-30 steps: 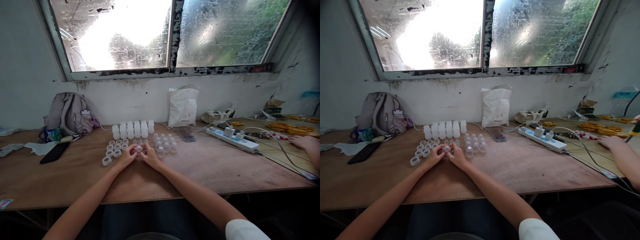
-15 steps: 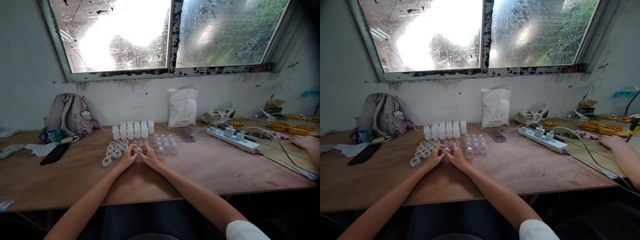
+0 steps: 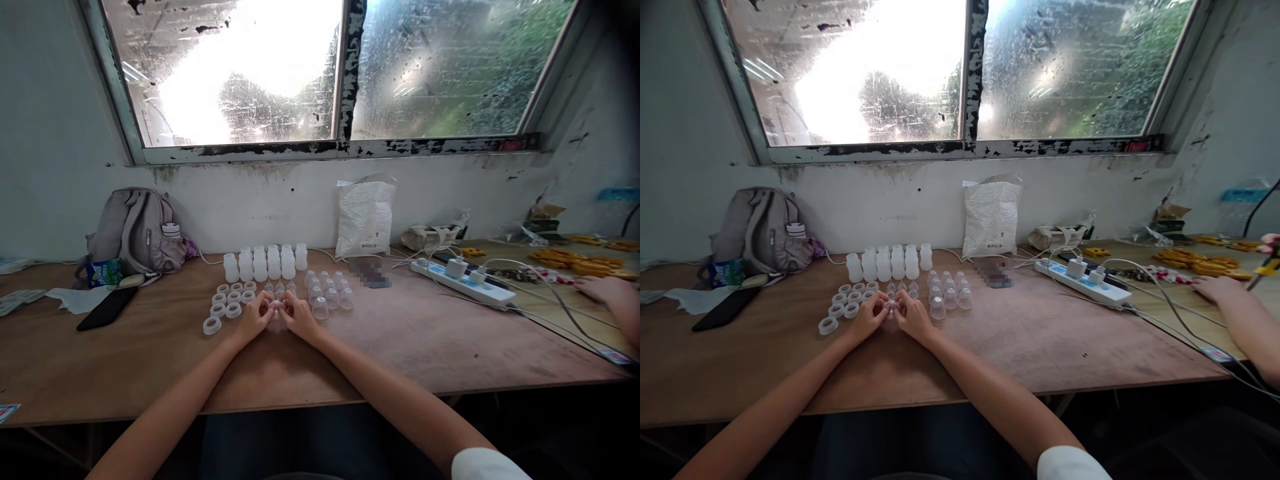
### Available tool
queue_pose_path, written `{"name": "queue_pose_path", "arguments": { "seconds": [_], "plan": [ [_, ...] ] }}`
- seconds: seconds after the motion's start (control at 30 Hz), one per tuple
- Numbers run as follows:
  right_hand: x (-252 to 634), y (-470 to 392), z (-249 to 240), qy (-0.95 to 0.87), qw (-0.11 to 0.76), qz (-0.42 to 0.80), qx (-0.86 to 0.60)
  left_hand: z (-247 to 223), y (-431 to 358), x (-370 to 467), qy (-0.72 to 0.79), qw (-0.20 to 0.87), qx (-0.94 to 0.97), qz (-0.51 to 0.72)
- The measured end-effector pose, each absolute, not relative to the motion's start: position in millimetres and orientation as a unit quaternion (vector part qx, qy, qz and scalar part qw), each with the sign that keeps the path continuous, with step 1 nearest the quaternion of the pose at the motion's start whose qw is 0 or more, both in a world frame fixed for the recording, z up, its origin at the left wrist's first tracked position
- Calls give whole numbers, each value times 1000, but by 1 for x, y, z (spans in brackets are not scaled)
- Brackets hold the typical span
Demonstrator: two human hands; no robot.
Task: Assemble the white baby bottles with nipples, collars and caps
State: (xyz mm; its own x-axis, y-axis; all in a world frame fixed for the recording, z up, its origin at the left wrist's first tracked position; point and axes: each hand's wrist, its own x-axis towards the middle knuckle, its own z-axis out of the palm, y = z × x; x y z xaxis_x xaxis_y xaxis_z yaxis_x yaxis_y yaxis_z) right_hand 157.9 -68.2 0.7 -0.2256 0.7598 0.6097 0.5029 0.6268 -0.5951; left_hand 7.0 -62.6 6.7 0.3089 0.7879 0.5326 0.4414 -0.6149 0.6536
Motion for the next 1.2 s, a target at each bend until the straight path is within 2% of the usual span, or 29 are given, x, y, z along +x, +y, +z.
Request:
{"name": "queue_pose_path", "arguments": {
  "seconds": [0.27,0.67,0.77,0.87,1.0,1.07,1.2],
  "plan": [
    [158,-71,2,-796,456,141,-372,6,-64,8,417,130,787,436],
    [164,-77,6,-817,437,188,-326,6,-58,5,446,162,766,434],
    [162,-75,5,-783,458,250,-339,6,-56,3,452,161,761,437],
    [157,-73,4,-693,492,384,-361,5,-55,3,455,157,751,451],
    [153,-72,5,-599,505,513,-351,4,-54,1,437,225,726,480],
    [152,-71,4,-578,513,530,-350,2,-53,1,426,257,714,493],
    [153,-69,2,-592,526,498,-353,0,-50,0,415,236,724,498]
  ]
}}
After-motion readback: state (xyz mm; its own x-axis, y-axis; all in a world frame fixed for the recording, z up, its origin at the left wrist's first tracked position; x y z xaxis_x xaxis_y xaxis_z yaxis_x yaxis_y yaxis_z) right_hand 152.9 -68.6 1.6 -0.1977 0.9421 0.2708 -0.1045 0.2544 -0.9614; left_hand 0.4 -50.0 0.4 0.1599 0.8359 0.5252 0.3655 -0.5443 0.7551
